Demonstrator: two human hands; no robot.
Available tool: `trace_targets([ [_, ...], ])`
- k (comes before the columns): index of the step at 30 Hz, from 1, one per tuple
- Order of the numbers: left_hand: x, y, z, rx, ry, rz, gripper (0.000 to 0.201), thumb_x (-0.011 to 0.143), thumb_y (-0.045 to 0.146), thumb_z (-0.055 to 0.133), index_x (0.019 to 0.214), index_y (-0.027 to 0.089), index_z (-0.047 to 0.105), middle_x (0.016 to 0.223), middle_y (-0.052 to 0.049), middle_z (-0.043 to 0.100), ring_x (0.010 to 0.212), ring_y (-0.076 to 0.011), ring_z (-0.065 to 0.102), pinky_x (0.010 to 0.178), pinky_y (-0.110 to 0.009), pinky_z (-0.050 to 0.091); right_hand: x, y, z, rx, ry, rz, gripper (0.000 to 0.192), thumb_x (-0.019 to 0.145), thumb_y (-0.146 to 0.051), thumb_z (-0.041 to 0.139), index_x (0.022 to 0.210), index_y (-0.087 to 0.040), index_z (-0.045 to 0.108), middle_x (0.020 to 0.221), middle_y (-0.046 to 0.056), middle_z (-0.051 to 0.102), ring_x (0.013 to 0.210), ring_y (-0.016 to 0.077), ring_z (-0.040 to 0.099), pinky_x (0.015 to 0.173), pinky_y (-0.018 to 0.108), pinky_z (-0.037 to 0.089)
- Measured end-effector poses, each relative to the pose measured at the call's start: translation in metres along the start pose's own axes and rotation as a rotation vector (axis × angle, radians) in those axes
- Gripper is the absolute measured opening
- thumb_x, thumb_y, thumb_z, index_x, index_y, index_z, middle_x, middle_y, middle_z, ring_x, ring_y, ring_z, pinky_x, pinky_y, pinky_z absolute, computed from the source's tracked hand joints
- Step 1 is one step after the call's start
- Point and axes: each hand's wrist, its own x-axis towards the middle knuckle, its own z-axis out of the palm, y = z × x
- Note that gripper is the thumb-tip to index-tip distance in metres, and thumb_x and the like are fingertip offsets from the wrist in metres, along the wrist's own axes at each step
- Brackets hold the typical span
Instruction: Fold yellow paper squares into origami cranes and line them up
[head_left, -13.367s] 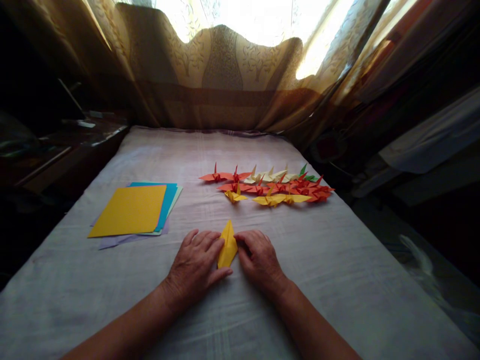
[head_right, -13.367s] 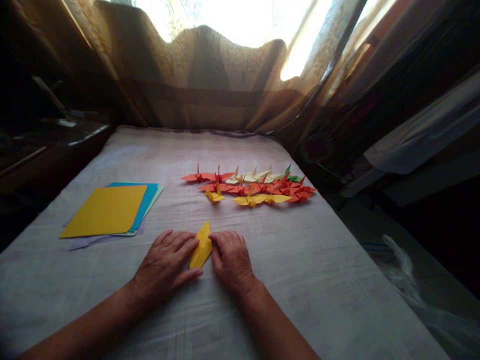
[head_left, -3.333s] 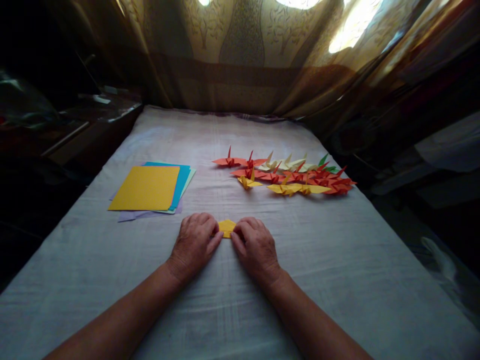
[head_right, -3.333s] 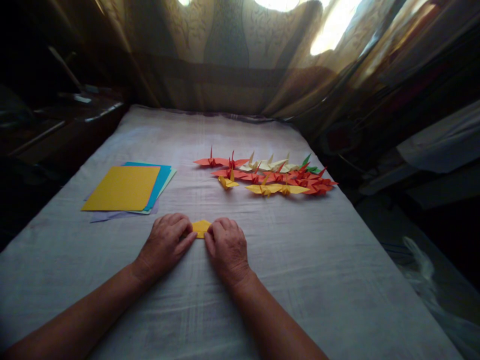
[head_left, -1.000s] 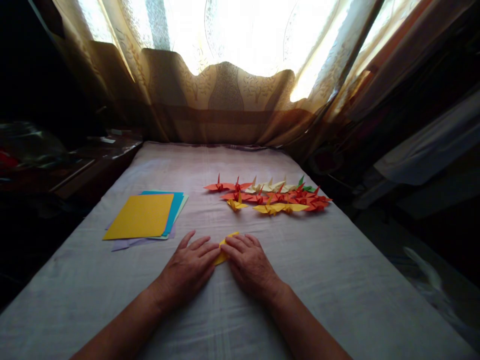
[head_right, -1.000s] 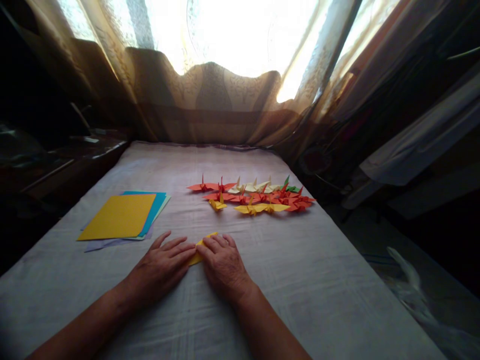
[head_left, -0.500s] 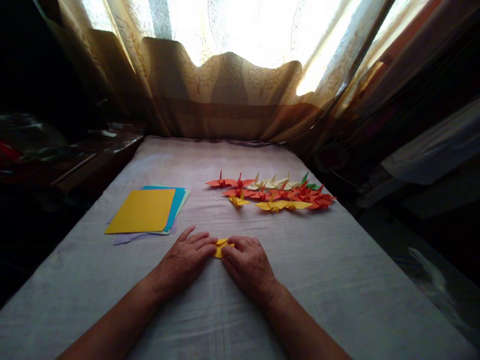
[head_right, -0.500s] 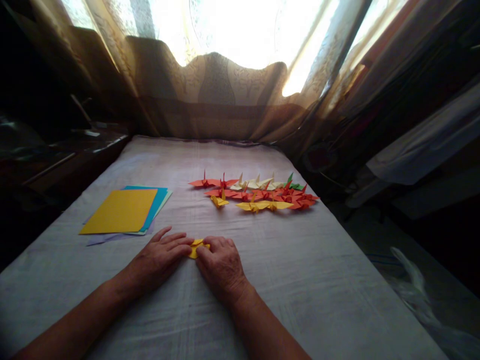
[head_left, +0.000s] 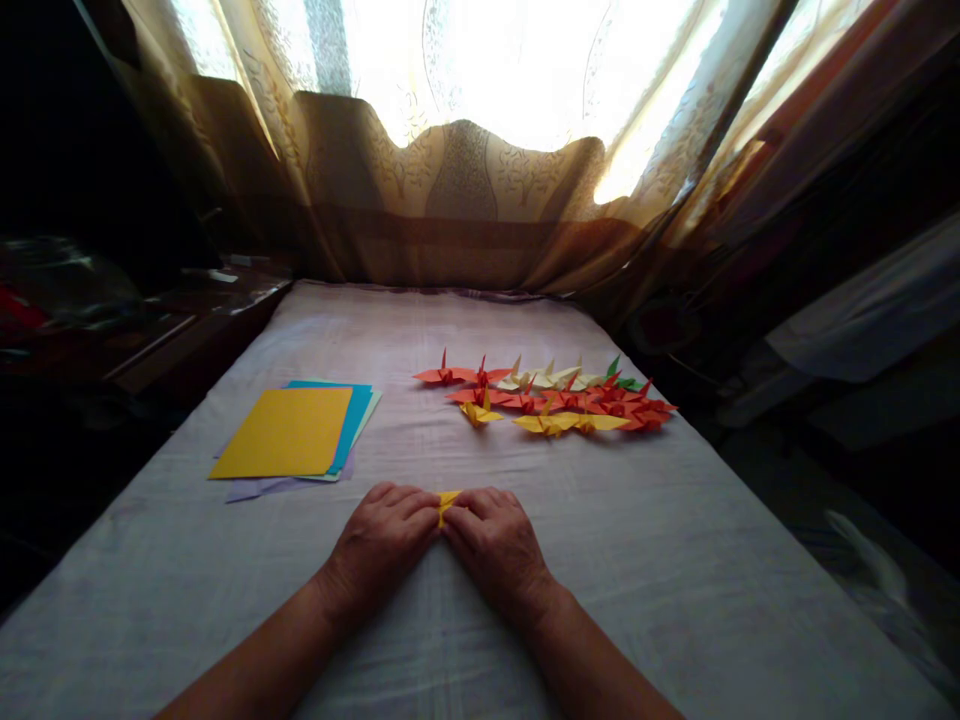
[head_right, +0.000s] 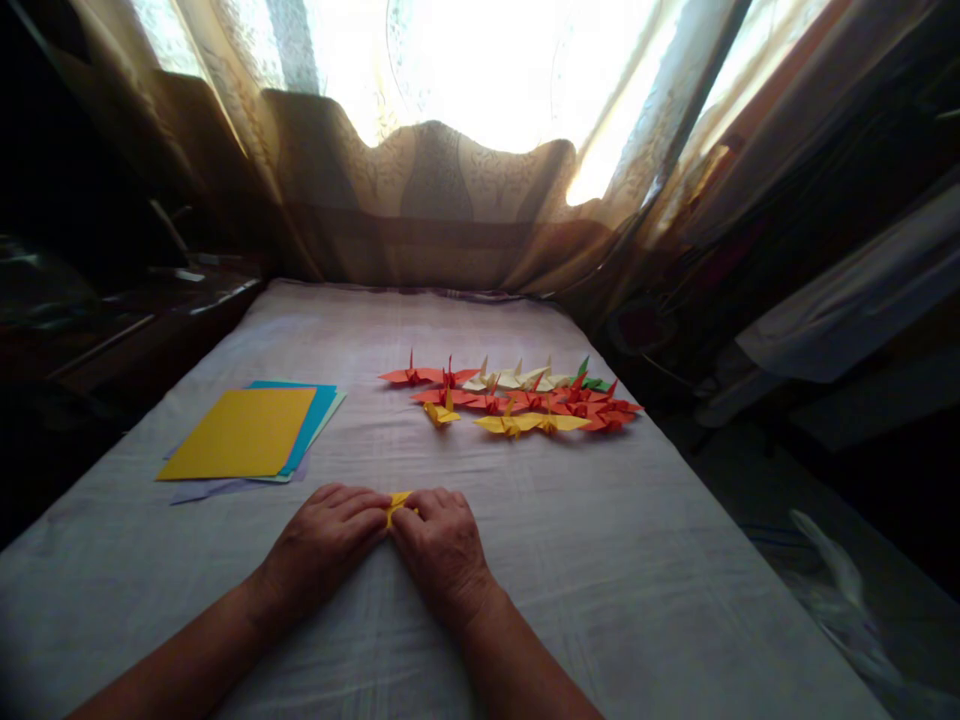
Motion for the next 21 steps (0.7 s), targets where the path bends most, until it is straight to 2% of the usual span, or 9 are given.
trace_targets([
  [3,-0.0009,0.0004,0.0008,-0.028,-0.019,-0.037,0.022,0.099,0.027,0.049,0.092,0.020,0.069,0.103,-0.006,0.075,0.094,-0.0205,0.068,0.087,-0.036,0.049,-0.0012,0.0022,-0.0029,0.048,-0.026,0.015,0.008,0.093,-0.030,0.063,0.095,-0.024,0.069,0.098,0.004,0.071,0.091,0.0191,0.061,0.083,0.032,0.041],
  [11,-0.0023,0.0003,0.0020,-0.155,-0.038,-0.126,0.019,0.098,0.027,0.052,0.092,0.022,0.068,0.105,-0.005,0.074,0.098,-0.0221,0.065,0.090,-0.040,0.045,-0.0033,0.0037,-0.0020,0.129,-0.023,0.086,0.011,0.094,-0.025,0.059,0.088,-0.025,0.069,0.095,0.004,0.068,0.091,0.0192,0.059,0.084,0.032,0.042],
  [21,-0.0016,-0.0010,0.0038,-0.267,-0.054,-0.273,0.016,0.098,0.026,0.048,0.094,0.020,0.061,0.091,-0.005,0.069,0.088,-0.0212,0.062,0.084,-0.036,0.046,0.0039,-0.0033,0.0040,0.130,-0.049,0.265,0.014,0.093,-0.022,0.055,0.079,-0.022,0.058,0.085,0.004,0.062,0.083,0.0202,0.055,0.077,0.031,0.039],
])
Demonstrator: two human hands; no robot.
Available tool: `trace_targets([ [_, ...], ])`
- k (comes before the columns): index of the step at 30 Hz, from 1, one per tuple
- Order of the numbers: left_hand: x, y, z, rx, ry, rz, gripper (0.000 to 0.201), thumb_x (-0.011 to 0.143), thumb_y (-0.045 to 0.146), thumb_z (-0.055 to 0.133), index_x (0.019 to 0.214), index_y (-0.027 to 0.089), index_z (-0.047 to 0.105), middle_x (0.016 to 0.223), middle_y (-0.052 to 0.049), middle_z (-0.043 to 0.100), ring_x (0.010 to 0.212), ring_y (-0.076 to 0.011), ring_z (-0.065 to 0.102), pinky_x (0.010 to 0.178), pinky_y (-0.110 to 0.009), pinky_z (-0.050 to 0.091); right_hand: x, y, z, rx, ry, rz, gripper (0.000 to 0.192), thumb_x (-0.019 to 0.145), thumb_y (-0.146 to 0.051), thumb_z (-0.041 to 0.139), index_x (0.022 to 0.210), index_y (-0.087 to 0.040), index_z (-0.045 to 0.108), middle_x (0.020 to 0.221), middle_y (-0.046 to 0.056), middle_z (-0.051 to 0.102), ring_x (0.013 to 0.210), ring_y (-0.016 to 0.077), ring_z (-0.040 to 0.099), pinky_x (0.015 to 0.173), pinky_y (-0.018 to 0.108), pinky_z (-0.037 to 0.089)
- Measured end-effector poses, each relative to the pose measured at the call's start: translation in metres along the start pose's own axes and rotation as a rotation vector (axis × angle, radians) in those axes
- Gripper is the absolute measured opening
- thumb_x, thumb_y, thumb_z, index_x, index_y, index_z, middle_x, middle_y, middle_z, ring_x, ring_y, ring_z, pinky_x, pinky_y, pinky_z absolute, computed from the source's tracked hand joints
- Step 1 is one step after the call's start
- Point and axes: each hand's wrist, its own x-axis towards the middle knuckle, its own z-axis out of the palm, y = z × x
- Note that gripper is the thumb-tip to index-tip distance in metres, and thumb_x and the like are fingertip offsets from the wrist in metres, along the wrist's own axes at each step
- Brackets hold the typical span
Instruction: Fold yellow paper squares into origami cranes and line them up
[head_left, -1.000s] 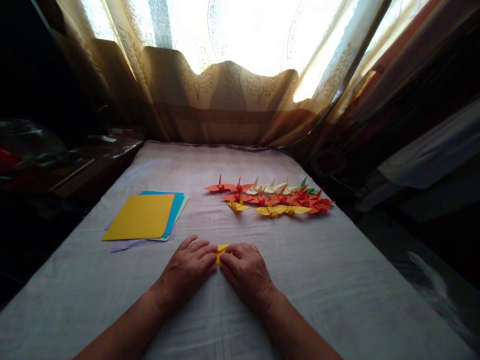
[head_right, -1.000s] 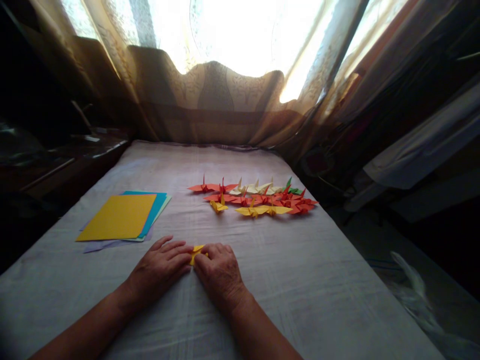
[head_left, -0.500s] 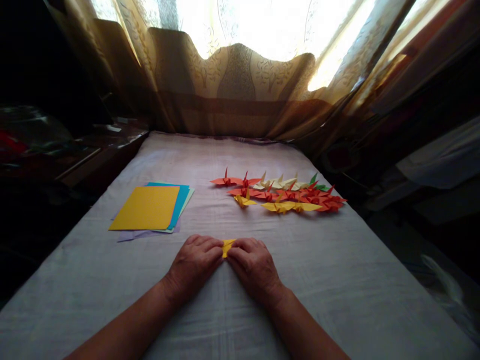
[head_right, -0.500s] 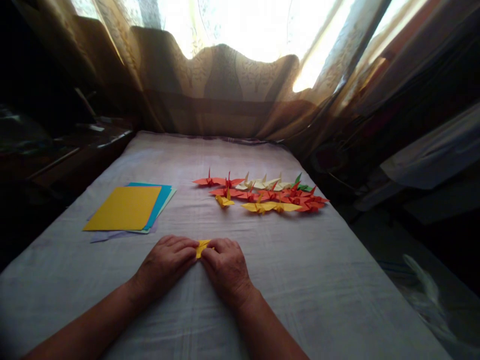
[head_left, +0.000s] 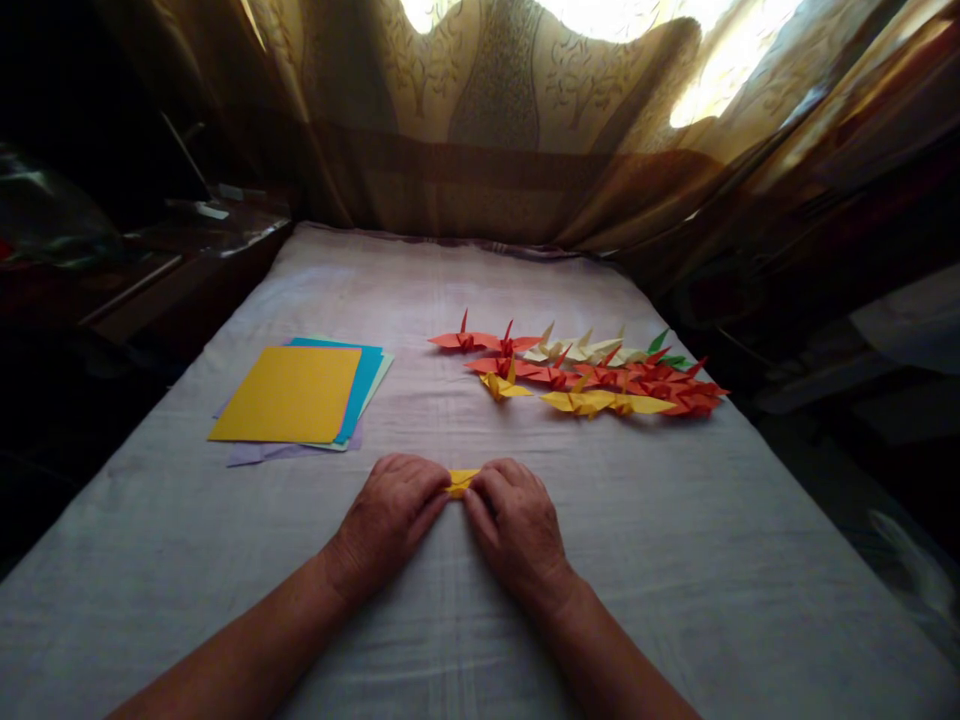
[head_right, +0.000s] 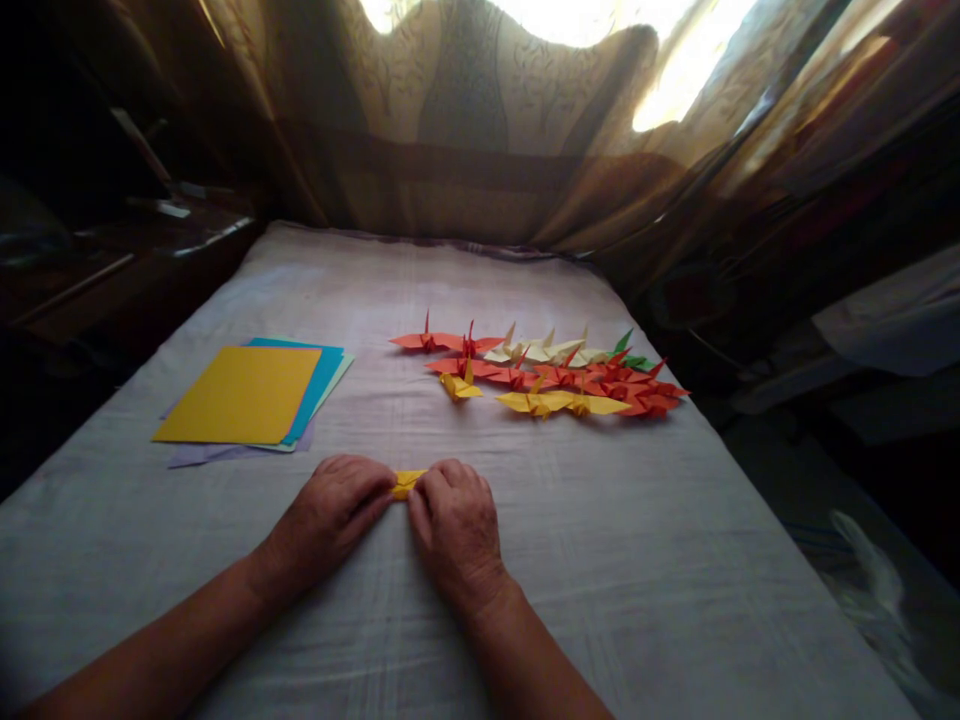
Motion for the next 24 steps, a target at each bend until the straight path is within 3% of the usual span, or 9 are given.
trace_targets([
  [24,0.0022,-0.0005,0.0009,-0.019,0.017,0.041,0.014,0.096,0.020,0.052,0.093,0.021,0.066,0.095,-0.004,0.071,0.092,-0.0206,0.062,0.087,-0.036,0.044,0.0059,-0.0019,-0.0023,0.018,0.020,0.044,0.009,0.088,-0.021,0.060,0.078,-0.021,0.059,0.081,0.002,0.060,0.077,0.0187,0.055,0.073,0.030,0.039],
])
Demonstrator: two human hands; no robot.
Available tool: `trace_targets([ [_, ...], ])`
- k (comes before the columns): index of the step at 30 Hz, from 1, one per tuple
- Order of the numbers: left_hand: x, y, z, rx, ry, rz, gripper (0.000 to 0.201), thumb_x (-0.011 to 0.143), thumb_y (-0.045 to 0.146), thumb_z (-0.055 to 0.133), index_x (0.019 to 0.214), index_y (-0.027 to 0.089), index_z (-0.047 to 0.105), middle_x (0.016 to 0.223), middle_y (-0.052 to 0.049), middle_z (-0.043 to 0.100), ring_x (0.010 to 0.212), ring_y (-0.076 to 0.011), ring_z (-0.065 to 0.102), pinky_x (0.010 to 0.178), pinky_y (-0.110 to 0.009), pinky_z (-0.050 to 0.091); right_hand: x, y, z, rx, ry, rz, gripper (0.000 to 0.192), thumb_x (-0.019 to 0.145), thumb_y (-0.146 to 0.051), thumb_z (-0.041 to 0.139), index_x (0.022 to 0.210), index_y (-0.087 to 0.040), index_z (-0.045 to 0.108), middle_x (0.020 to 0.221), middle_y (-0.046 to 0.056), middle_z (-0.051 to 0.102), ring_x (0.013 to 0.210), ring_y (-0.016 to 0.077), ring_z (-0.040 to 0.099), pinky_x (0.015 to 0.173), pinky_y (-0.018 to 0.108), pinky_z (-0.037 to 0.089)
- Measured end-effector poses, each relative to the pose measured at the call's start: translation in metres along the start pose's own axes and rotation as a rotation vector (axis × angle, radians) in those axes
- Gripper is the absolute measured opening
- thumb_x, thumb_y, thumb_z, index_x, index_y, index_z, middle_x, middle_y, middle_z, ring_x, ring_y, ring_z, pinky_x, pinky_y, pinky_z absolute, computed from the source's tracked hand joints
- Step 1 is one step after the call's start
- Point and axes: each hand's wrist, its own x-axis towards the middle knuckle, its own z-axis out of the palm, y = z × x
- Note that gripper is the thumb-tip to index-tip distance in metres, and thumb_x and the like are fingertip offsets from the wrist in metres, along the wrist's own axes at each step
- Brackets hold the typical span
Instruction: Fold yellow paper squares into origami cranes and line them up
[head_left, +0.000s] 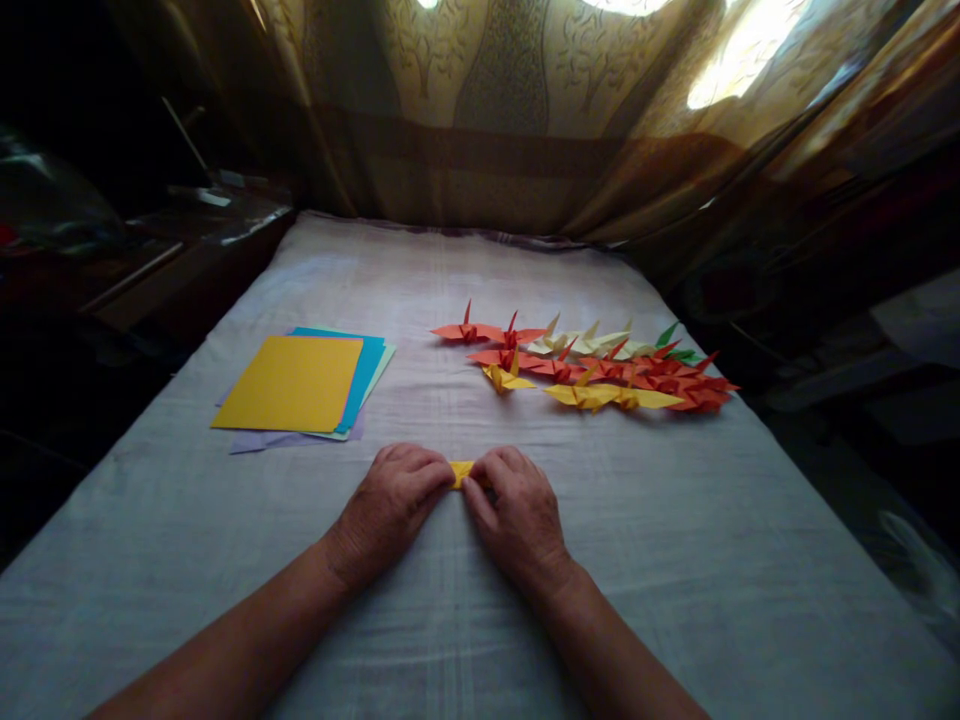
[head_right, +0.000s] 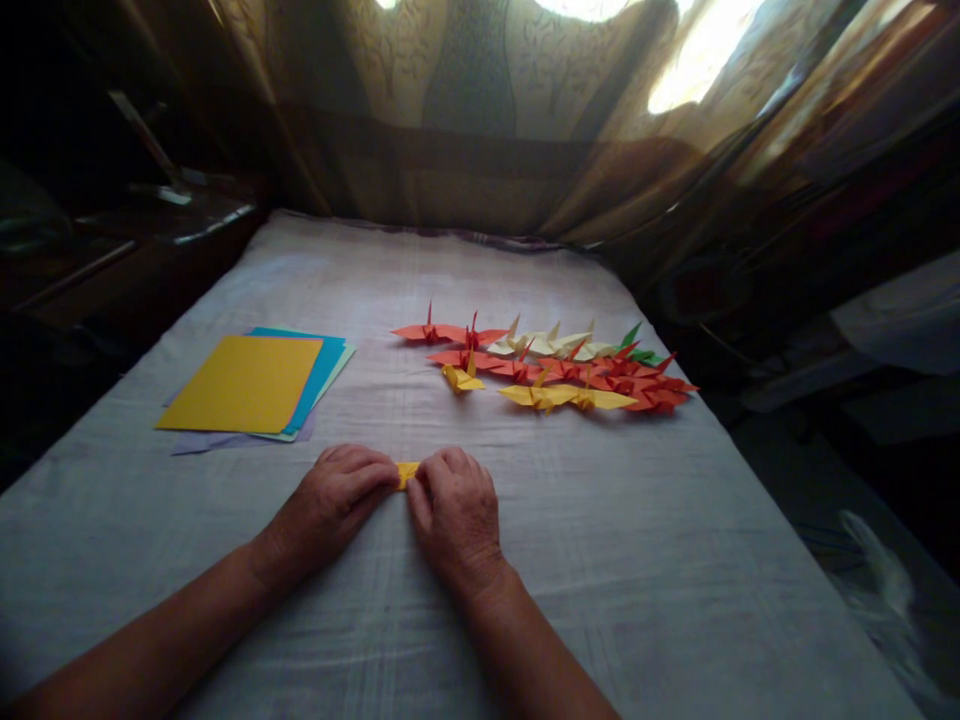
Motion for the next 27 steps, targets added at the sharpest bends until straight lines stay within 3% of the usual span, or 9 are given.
trace_targets([
  [15,0.001,0.001,-0.002,-0.020,-0.019,-0.016,0.010,0.093,0.018,0.056,0.094,0.020,0.066,0.097,-0.005,0.071,0.096,-0.0212,0.062,0.090,-0.037,0.045,0.002,0.002,0.001,-0.010,-0.039,0.023,0.013,0.087,-0.027,0.066,0.079,-0.021,0.059,0.082,0.002,0.060,0.076,0.0190,0.055,0.071,0.030,0.039],
  [22,0.000,-0.004,-0.003,-0.103,-0.038,-0.030,0.013,0.094,0.016,0.053,0.094,0.021,0.065,0.099,-0.004,0.071,0.096,-0.0195,0.062,0.090,-0.036,0.045,0.006,0.013,-0.010,0.170,-0.153,0.019,0.015,0.085,-0.012,0.064,0.076,-0.022,0.057,0.082,0.001,0.059,0.079,0.0170,0.055,0.072,0.027,0.042],
  [27,-0.002,-0.007,-0.006,-0.120,-0.036,0.003,0.018,0.094,0.013,0.051,0.096,0.021,0.066,0.100,-0.004,0.071,0.097,-0.0190,0.062,0.090,-0.035,0.046,0.006,0.019,-0.010,0.250,-0.136,-0.011,0.016,0.084,-0.009,0.062,0.076,-0.021,0.058,0.082,0.000,0.059,0.080,0.0161,0.057,0.074,0.026,0.044],
])
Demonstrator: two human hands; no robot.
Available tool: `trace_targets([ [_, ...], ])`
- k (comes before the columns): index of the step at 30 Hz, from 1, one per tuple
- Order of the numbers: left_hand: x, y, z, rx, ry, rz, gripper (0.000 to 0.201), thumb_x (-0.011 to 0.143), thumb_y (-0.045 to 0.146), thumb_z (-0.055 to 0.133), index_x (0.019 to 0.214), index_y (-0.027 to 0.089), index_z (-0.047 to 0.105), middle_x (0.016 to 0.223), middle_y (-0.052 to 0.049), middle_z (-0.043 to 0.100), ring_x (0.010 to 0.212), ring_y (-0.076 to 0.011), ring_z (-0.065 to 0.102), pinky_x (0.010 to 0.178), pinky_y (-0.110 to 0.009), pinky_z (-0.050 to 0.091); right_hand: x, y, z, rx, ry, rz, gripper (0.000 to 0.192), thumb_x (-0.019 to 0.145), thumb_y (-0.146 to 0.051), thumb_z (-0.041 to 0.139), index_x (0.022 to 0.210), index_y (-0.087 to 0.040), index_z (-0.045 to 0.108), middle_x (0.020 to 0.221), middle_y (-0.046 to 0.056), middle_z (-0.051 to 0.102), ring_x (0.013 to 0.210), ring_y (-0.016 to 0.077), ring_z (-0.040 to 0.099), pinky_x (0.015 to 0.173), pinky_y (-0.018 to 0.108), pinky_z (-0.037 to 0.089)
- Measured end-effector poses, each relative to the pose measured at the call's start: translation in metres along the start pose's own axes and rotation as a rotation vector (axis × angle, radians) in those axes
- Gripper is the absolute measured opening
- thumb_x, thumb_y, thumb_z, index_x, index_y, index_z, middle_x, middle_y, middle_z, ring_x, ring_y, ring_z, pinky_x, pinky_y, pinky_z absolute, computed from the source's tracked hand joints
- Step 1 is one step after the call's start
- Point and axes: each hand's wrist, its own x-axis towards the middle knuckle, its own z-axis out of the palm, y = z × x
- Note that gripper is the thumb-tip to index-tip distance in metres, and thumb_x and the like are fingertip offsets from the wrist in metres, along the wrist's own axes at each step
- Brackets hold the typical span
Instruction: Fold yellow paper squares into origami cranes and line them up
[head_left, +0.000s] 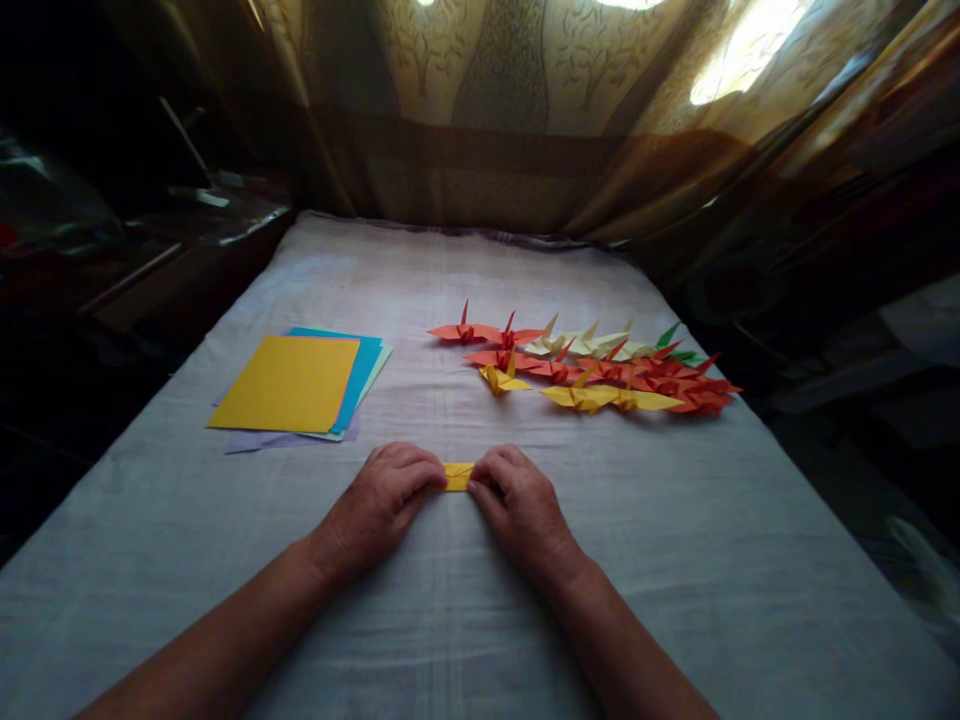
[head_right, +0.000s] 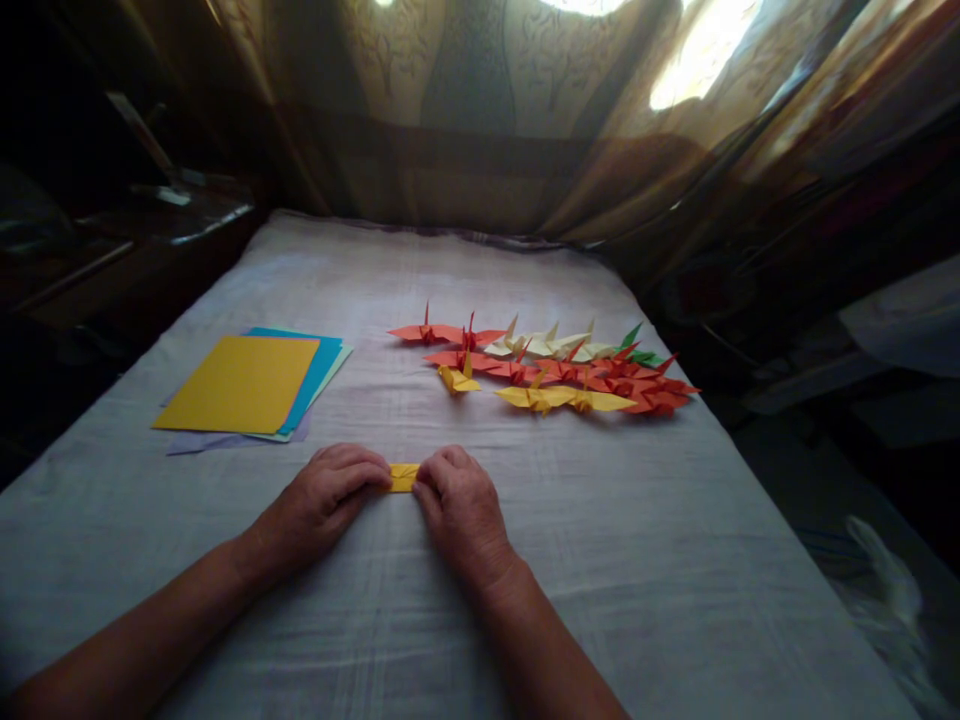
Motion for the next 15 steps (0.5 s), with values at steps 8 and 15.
trace_targets([
  [8,-0.0008,0.0046,-0.0029,0.179,-0.026,0.094,0.016,0.096,0.025,0.054,0.102,0.022,0.069,0.101,-0.006,0.072,0.097,-0.0206,0.063,0.091,-0.038,0.047,-0.0043,0.0024,0.0048,-0.088,0.081,-0.145,0.013,0.086,-0.014,0.060,0.094,-0.022,0.067,0.095,0.004,0.064,0.088,0.0176,0.060,0.079,0.028,0.047],
  [15,0.0028,0.0015,-0.0011,0.234,0.017,0.123,0.017,0.097,0.027,0.054,0.097,0.020,0.070,0.094,-0.006,0.073,0.089,-0.0209,0.065,0.085,-0.037,0.049,-0.0025,-0.0016,0.0057,-0.287,0.073,-0.216,0.012,0.090,-0.024,0.062,0.097,-0.026,0.072,0.102,0.006,0.064,0.088,0.0176,0.059,0.080,0.029,0.046],
])
